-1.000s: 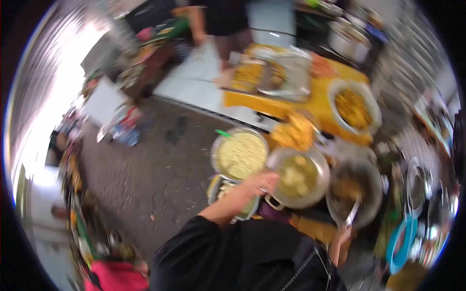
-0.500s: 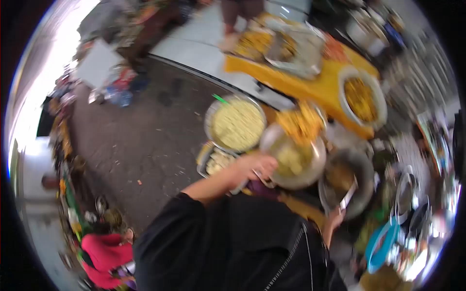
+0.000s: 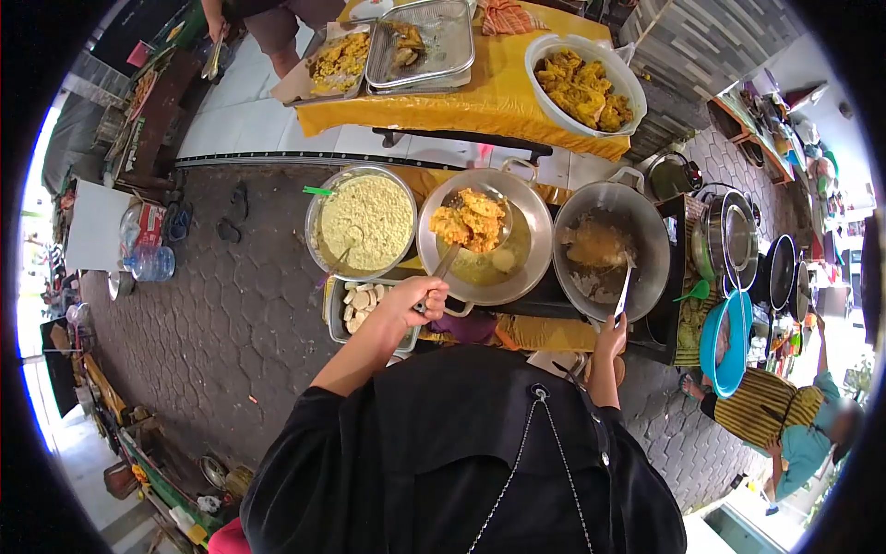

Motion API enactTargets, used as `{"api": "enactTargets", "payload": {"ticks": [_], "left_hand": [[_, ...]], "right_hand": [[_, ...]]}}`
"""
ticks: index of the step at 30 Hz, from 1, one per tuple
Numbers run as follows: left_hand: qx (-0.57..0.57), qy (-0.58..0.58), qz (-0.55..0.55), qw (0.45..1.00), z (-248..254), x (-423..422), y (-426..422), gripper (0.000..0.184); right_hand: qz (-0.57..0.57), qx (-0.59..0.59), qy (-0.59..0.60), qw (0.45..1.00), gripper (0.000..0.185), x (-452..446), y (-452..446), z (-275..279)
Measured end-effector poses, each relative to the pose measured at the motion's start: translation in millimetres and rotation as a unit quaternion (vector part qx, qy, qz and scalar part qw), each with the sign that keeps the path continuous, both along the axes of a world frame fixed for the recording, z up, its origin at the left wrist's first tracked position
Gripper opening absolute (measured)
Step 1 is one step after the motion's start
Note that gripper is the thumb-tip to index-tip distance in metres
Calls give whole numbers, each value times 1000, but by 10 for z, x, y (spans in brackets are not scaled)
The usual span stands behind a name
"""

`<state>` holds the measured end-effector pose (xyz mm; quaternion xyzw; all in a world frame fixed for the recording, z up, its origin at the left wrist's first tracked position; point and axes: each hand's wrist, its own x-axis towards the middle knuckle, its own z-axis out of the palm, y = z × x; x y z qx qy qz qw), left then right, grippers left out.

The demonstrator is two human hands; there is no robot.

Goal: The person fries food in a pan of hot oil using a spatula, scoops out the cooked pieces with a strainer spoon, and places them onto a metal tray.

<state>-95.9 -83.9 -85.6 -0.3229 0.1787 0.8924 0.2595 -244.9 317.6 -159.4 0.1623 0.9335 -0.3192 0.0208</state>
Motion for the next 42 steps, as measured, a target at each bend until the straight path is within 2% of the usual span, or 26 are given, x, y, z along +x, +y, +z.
{"api": "enactTargets", "payload": {"ticks": [4, 8, 10, 12, 16, 19, 20, 22, 24, 27, 28, 30, 31, 32, 33, 34, 36, 38, 42], "left_hand": [[-15, 63, 2, 998, 505, 22, -303, 28], [-104, 103, 82, 986, 1043, -134, -863, 30], [-186, 111, 98, 971, 1296, -292, -1203, 29], [-213, 122, 141, 959, 1373, -475, -1611, 29], [-233, 145, 194, 942, 1136, -909, -2572, 26], [-355, 32, 302, 884, 886, -1270, -3000, 20], [-356, 41, 302, 884, 779, -1373, -3105, 20], [-472, -19, 287, 833, 556, -1556, -3293, 17], [-481, -32, 285, 829, 356, -1753, -3410, 18], [-557, -101, 286, 773, 0, -1965, -3464, 5], [-555, -102, 287, 774, -56, -2021, -3428, 5], [-651, -153, 205, 714, -136, -2122, -3368, 8], [-650, -154, 207, 715, -349, -2173, -3473, 8], [-778, -155, 95, 601, -726, -2252, -3635, 12], [-873, -150, -23, 463, -963, -2285, -3711, 17], [-872, -150, -27, 464, -839, -2273, -3555, 17], [-841, -232, 102, 477, -284, -2252, -3038, 24], [-834, -253, 110, 478, -207, -2244, -2970, 23], [-847, -248, 106, 457, -58, -2177, -2969, 20]], "right_hand": [[-4, 4, 1, 1000, 42, 3, 62, -33], [-13, 8, -13, 1000, 42, 10, -42, 112], [0, 26, 28, 999, 42, 14, 67, -49], [4, 24, 30, 999, 41, -4, 31, -78], [29, -4, 41, 999, 42, 37, -5, 33], [18, 41, 24, 999, 43, 113, -24, 134], [20, 48, 18, 998, 43, 135, 23, 103], [17, 56, 21, 998, 43, 207, 94, 73], [48, 58, 12, 997, 44, 292, 103, 136], [39, 34, -7, 999, 43, 411, 172, 93], [40, 37, -6, 998, 43, 452, 173, 94], [47, 55, -7, 997, 42, 507, 153, 83], [56, 44, 1, 997, 42, 531, 160, 59], [56, 46, 1, 997, 42, 529, 114, 79], [65, 55, 2, 996, 42, 540, 50, 128], [71, 63, 1, 995, 42, 559, -13, 185], [48, 55, -37, 997, 38, 542, -159, 322], [40, 60, -55, 996, 37, 533, -247, 412], [70, 54, -1, 996, 36, 552, -139, 275]]}}
